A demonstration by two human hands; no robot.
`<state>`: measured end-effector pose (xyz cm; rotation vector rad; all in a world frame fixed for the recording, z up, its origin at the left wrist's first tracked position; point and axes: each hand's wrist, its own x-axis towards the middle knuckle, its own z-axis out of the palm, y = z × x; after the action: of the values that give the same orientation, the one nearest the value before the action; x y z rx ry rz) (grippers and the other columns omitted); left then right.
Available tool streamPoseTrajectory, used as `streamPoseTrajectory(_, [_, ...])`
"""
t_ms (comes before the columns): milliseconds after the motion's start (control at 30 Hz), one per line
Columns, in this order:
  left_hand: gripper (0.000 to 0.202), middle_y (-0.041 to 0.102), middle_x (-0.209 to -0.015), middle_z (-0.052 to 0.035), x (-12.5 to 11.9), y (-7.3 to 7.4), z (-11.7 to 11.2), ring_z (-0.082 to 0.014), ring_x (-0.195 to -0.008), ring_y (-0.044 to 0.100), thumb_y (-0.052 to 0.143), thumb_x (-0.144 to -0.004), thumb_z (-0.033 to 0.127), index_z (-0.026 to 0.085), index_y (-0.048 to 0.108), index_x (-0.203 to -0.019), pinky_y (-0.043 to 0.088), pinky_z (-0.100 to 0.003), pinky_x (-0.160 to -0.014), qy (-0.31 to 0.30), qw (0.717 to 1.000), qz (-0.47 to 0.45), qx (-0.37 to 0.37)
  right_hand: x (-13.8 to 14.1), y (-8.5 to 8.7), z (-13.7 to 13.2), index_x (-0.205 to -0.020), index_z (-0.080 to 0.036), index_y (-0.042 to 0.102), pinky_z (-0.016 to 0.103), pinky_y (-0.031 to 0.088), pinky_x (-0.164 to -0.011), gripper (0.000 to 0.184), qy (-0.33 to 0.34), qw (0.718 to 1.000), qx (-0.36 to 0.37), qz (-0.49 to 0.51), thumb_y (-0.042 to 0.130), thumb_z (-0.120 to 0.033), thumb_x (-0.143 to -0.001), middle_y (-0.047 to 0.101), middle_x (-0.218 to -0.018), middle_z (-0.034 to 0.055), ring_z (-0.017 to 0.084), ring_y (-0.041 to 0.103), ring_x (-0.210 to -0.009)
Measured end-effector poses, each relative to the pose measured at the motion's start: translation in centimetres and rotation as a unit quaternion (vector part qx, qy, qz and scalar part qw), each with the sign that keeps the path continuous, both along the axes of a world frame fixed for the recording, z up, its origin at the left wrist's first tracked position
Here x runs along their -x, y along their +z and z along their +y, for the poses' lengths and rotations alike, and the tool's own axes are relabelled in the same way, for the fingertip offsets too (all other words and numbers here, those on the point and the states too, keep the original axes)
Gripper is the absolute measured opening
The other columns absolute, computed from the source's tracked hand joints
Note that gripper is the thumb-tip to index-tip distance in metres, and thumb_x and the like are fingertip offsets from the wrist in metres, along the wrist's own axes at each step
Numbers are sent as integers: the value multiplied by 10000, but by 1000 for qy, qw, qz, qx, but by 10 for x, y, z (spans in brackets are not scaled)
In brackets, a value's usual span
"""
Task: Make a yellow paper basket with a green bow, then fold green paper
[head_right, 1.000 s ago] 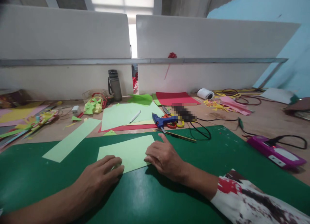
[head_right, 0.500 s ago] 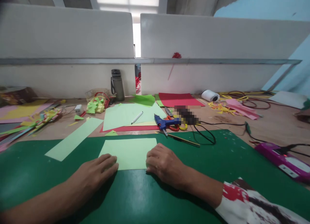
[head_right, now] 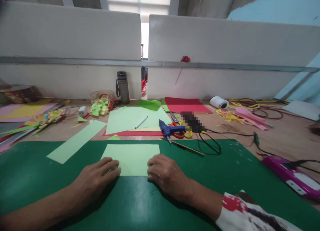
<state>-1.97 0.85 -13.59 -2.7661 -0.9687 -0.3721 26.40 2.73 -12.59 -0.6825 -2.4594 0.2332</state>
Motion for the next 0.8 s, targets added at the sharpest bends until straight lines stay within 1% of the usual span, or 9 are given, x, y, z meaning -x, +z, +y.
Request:
streamPoseTrajectory(233, [276, 583, -1130, -112, -1, 8, -3, -253, -968, 511, 411, -889, 56, 158, 507, -1126, 513, -327, -661, 28, 997, 71, 14, 0, 0, 4, -769, -156, 642, 298, 472, -733, 218, -17, 999, -14, -33, 494, -201, -923, 658, -856, 86, 164, 579, -822])
streamPoseTrajectory(333, [263, 585, -1088, -106, 0, 9, -5, -240, -918, 513, 406, -891, 58, 162, 519, -1105, 497, -321, -644, 39, 995, 86, 21, 1, 0, 10, -782, -153, 651, 302, 472, -738, 221, -10, 999, -29, -35, 491, -207, -924, 663, -865, 90, 168, 578, -829])
streamPoseTrajectory(433, [241, 595, -1041, -98, 1, 10, -5, -227, -877, 519, 398, -898, 66, 173, 546, -1055, 481, -315, -640, 38, 996, 76, 40, 3, 0, 13, -782, -156, 656, 308, 469, -748, 243, -10, 999, -31, -41, 474, -216, -930, 667, -878, 95, 172, 577, -840])
streamPoseTrajectory(500, [224, 612, -996, -89, 2, 13, -3, -217, -851, 527, 391, -907, 85, 181, 578, -984, 468, -308, -638, 43, 996, 56, 60, 5, 1, 11, -768, -154, 656, 306, 463, -746, 253, -19, 999, -12, -42, 470, -210, -929, 666, -876, 96, 173, 578, -835])
streamPoseTrajectory(567, [206, 628, -956, -79, 1, 20, 2, -204, -829, 545, 406, -917, 130, 182, 604, -926, 461, -302, -651, 57, 994, 1, 97, 9, 4, 9, -750, -150, 651, 286, 455, -717, 228, -49, 997, 38, -38, 500, -204, -911, 663, -838, 87, 167, 581, -797])
streamPoseTrajectory(667, [151, 651, -886, -56, -1, 36, 11, -164, -753, 577, 481, -903, 210, 176, 626, -928, 451, -269, -647, 88, 972, -122, 183, 18, 9, 8, -725, -152, 639, 235, 428, -616, 150, -100, 988, 113, -38, 581, -191, -857, 644, -728, 40, 131, 576, -669])
streamPoseTrajectory(700, [141, 651, -820, -40, -3, 40, 15, -147, -691, 574, 500, -896, 227, 173, 630, -905, 439, -254, -617, 91, 963, -146, 210, 20, 10, 9, -718, -155, 637, 221, 414, -589, 126, -107, 986, 125, -41, 603, -181, -838, 636, -697, 23, 120, 572, -633])
streamPoseTrajectory(733, [141, 648, -773, -31, -6, 44, 18, -138, -657, 571, 504, -893, 225, 167, 632, -890, 428, -246, -599, 79, 958, -159, 225, 22, 11, 10, -713, -157, 635, 212, 401, -571, 111, -108, 985, 129, -43, 616, -165, -822, 630, -677, 10, 111, 566, -610])
streamPoseTrajectory(800, [166, 644, -758, -34, -13, 46, 22, -139, -657, 573, 477, -897, 197, 162, 638, -885, 412, -241, -587, 26, 963, -153, 219, 25, 11, 13, -701, -160, 633, 207, 379, -555, 110, -101, 985, 130, -45, 611, -129, -804, 619, -665, 2, 104, 555, -595])
